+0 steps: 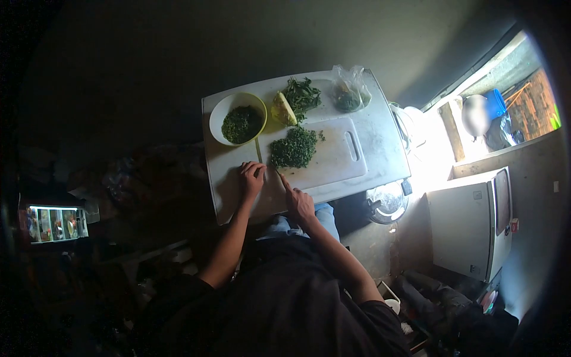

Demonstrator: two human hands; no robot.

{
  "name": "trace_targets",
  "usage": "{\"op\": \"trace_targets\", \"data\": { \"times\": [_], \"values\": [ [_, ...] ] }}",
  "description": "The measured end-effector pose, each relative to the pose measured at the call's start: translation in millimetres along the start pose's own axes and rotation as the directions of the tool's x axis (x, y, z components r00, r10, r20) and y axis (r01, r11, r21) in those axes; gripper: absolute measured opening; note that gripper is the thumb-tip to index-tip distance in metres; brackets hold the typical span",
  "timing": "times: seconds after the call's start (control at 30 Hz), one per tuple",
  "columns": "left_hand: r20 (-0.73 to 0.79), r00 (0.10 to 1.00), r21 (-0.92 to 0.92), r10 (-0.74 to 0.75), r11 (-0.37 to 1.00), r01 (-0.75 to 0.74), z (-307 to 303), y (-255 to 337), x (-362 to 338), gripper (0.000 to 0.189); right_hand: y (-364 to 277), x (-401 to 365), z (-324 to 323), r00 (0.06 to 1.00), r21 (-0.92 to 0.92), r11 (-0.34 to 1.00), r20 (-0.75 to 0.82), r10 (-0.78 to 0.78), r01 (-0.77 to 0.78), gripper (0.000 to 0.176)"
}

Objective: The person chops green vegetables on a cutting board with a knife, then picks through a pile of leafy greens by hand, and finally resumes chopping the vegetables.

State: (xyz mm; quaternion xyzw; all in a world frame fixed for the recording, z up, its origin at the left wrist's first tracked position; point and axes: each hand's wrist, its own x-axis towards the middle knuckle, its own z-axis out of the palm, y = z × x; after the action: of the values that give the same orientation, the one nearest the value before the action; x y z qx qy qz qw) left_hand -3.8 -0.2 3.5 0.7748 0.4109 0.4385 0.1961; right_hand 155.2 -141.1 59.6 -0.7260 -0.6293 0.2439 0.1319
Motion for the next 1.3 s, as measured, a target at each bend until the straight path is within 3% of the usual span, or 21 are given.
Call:
{"op": "trace_targets", "data": {
  "times": [0.2,1.0,1.2,1.27,1.3],
  "values": [
    [-0.008,1.0,-0.018,-0.015,1.0,0.015,-1,1,-2,0.004,3,-1,-4,1.0,0.027,0.999,0.006,0.027,-0.027,0.066],
    [-0.058,0.998,-0.031,-0.011,0.999,0.009,7,-5,-5,0.006,-11,-9,-12,0.995,0.022,1.0,0.101,-0.006,0.004,0.085],
    [-0.067,0.998,-0.01,-0.002,1.0,0.001,7,-2,-5,0.007,-8,2,3,0.999,0.051,0.999,0.05,-0.003,0.001,0.078],
    [-0.071,0.997,-0.01,0.002,1.0,-0.003,7,0,-5,0.007,-5,6,14,1.0,0.079,0.997,-0.008,0.012,-0.011,0.056],
    [-0.071,0.997,-0.007,0.003,1.0,-0.004,5,2,-4,0.007,-8,4,9,1.0,0.081,0.997,-0.008,0.009,-0.009,0.056]
  ]
}}
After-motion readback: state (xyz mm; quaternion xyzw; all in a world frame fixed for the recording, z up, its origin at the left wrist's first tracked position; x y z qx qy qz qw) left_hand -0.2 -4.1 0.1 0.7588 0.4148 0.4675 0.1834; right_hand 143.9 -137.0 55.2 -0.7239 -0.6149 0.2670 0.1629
